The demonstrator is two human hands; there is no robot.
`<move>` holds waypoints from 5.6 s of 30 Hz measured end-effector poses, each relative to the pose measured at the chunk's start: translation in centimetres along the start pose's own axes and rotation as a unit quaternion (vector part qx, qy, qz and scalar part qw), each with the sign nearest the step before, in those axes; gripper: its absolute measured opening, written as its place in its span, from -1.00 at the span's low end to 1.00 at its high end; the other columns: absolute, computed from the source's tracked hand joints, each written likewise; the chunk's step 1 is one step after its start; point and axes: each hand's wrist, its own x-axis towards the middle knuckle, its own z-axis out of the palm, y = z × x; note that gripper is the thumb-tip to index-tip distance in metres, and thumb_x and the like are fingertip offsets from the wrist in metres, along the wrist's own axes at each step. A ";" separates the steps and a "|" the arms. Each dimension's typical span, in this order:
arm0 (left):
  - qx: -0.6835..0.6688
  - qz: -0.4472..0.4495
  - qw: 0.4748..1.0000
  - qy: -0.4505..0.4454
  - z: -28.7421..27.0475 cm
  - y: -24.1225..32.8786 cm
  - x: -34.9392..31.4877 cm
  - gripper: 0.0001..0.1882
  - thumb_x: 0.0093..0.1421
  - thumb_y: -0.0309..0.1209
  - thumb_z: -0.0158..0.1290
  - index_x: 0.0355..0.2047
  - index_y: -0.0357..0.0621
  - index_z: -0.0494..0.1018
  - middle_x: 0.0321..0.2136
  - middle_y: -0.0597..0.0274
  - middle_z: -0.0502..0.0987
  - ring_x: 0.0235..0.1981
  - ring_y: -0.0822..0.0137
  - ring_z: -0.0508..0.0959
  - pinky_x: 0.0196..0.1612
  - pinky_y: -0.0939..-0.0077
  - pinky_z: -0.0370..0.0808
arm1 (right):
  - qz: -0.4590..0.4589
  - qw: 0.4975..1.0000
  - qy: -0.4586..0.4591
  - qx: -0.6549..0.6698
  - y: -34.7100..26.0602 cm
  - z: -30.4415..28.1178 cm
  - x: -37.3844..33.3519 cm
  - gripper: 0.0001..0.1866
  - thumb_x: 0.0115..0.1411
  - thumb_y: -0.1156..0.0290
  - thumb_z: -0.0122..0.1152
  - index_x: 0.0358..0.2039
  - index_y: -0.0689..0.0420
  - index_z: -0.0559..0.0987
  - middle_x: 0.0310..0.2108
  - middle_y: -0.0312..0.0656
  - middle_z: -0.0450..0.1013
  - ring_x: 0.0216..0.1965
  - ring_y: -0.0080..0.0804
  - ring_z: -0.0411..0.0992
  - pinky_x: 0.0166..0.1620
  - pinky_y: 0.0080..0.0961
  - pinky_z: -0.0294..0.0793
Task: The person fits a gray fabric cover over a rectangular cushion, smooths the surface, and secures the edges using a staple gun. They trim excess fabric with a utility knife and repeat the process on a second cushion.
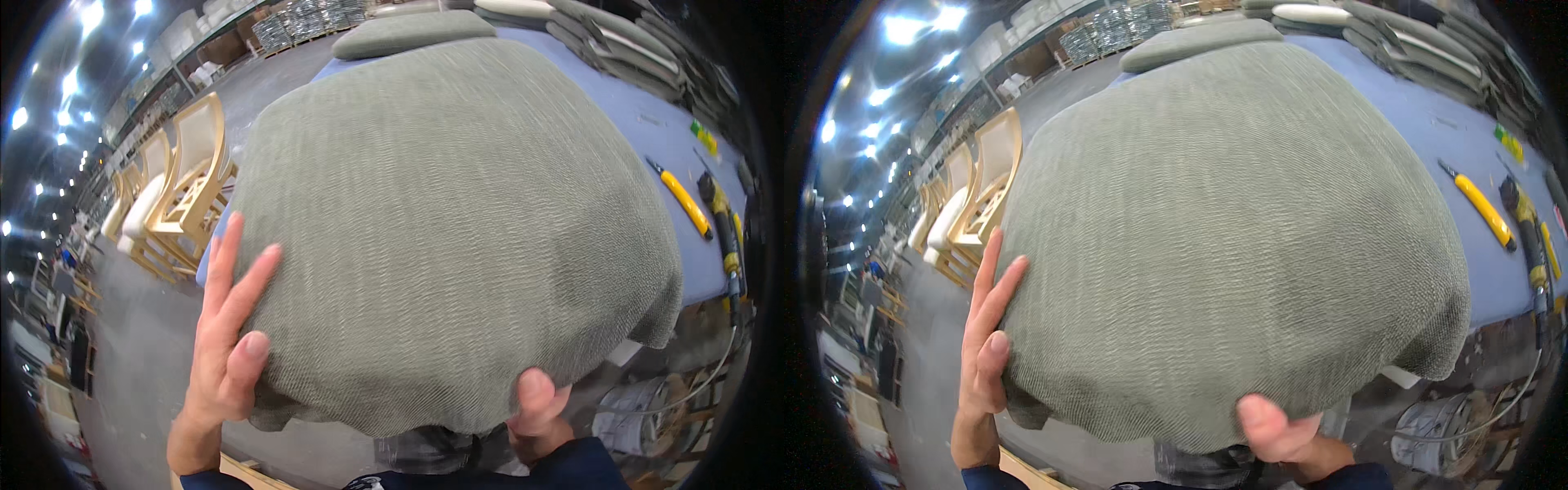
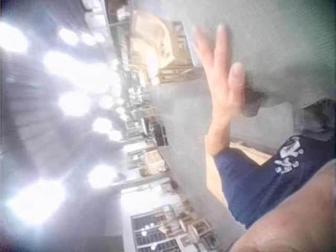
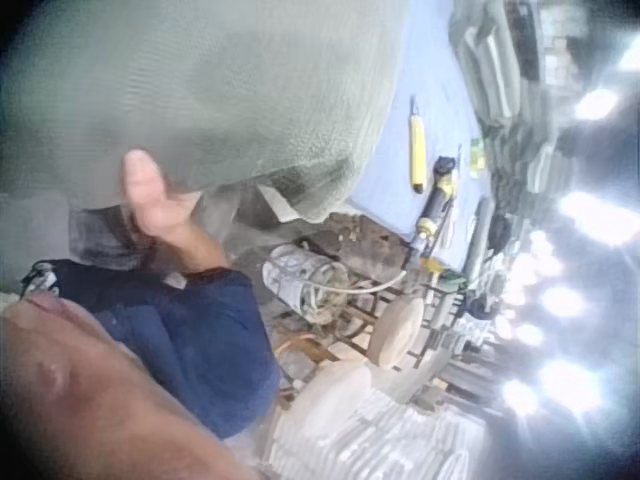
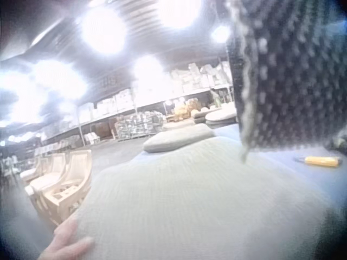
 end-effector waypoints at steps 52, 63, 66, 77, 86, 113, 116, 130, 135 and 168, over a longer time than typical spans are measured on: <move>0.161 -0.066 0.955 -0.238 9.2 -4.0 38.5 -0.12 0.49 0.25 -0.55 0.51 -0.17 0.14 0.52 -0.12 0.10 0.56 -0.04 0.02 0.57 -0.06 -0.13 | -0.116 0.975 -0.160 -0.101 3.8 -2.2 1.0 -0.47 0.29 0.47 0.36 0.22 0.33 0.46 0.11 -0.02 0.52 0.07 -0.18 0.53 0.13 -0.27 0.53; -0.006 -0.116 0.961 -0.249 11.1 -2.0 39.3 -0.17 0.51 0.16 -0.45 0.41 -0.32 0.27 0.32 -0.31 0.38 0.28 -0.16 0.48 0.38 -0.12 0.29 | -0.141 0.979 -0.107 -0.105 3.1 -1.2 1.4 -0.68 0.29 0.48 0.37 0.04 0.30 0.62 -0.06 -0.12 0.63 -0.06 -0.27 0.60 0.01 -0.38 0.58; 0.060 -0.088 0.970 -0.217 12.5 -1.7 38.1 -0.16 0.51 0.19 -0.43 0.44 -0.28 0.23 0.38 -0.29 0.31 0.38 -0.09 0.36 0.42 -0.02 0.24 | -0.074 0.981 -0.153 -0.091 2.8 -2.3 1.2 -0.70 0.30 0.48 0.37 0.02 0.28 0.64 -0.07 -0.13 0.63 -0.09 -0.29 0.60 -0.01 -0.39 0.58; 0.190 0.105 0.959 -0.182 11.6 -0.3 27.1 -0.17 0.51 0.23 -0.48 0.59 0.00 -0.08 0.58 -0.05 -0.11 0.59 -0.08 -0.17 0.59 -0.04 -0.19 | -0.134 0.977 -0.136 -0.096 3.5 -1.5 1.9 -0.71 0.32 0.46 0.36 0.02 0.28 0.61 -0.05 -0.15 0.60 -0.07 -0.32 0.57 0.02 -0.41 0.56; 0.238 0.141 0.939 -0.202 8.6 8.2 12.8 -0.27 0.51 0.25 -0.52 0.59 0.34 -0.07 0.58 -0.12 -0.14 0.54 -0.39 -0.13 0.54 -0.34 -0.19 | -0.170 0.963 -0.122 -0.168 3.8 -1.2 2.5 -0.67 0.42 0.32 0.22 0.10 0.23 0.51 -0.16 -0.26 0.53 -0.33 -0.61 0.46 -0.37 -0.64 0.47; 0.365 0.252 0.895 -0.049 10.6 11.2 5.4 0.03 0.11 -0.01 0.34 0.54 0.34 0.08 0.45 -0.22 0.15 0.20 -0.57 0.42 0.16 -0.46 0.46 | -0.096 0.984 -0.123 -0.088 4.9 -1.7 0.3 -0.65 0.54 0.30 0.07 -0.08 0.40 0.60 -0.24 -0.09 0.63 -0.31 -0.35 0.62 -0.31 -0.42 0.68; 0.370 0.248 0.895 -0.030 10.8 11.2 5.1 0.05 0.06 -0.01 0.36 0.53 0.33 0.12 0.44 -0.16 0.19 0.17 -0.52 0.46 0.15 -0.43 0.48 | -0.071 0.991 -0.080 -0.083 4.4 -0.5 0.3 -0.62 0.52 0.24 0.14 -0.27 0.31 0.68 -0.42 -0.32 0.57 -0.41 -0.60 0.46 -0.38 -0.59 0.44; 0.311 0.171 0.933 -0.054 8.7 10.0 5.7 -0.39 0.48 -0.05 -0.08 0.51 0.49 0.15 0.50 -0.12 0.11 0.35 -0.60 0.24 0.35 -0.58 0.19 | -0.043 0.992 -0.080 -0.087 3.5 -1.2 -0.5 -0.69 0.51 0.33 0.13 -0.26 0.34 0.60 -0.35 -0.12 0.60 -0.42 -0.41 0.60 -0.39 -0.46 0.67; 0.359 0.214 0.908 -0.003 9.8 10.2 4.0 -0.22 0.31 -0.12 0.20 0.48 0.64 0.17 0.47 -0.10 0.13 0.23 -0.66 0.35 0.15 -0.66 0.40 | -0.059 0.989 -0.131 -0.045 3.3 -2.0 -0.3 -0.69 0.52 0.38 0.07 0.04 0.40 0.56 -0.10 -0.05 0.61 -0.26 -0.37 0.64 -0.30 -0.40 0.74; 0.378 0.257 0.889 0.017 10.4 9.7 4.6 0.02 0.06 -0.03 0.40 0.50 0.61 0.14 0.41 -0.10 0.24 0.13 -0.49 0.51 0.07 -0.39 0.57 | 0.094 0.987 -0.093 -0.090 0.5 0.9 -2.9 -0.53 0.51 0.16 0.13 -0.21 0.45 0.51 -0.35 0.16 0.63 -0.38 -0.01 0.69 -0.32 -0.29 0.67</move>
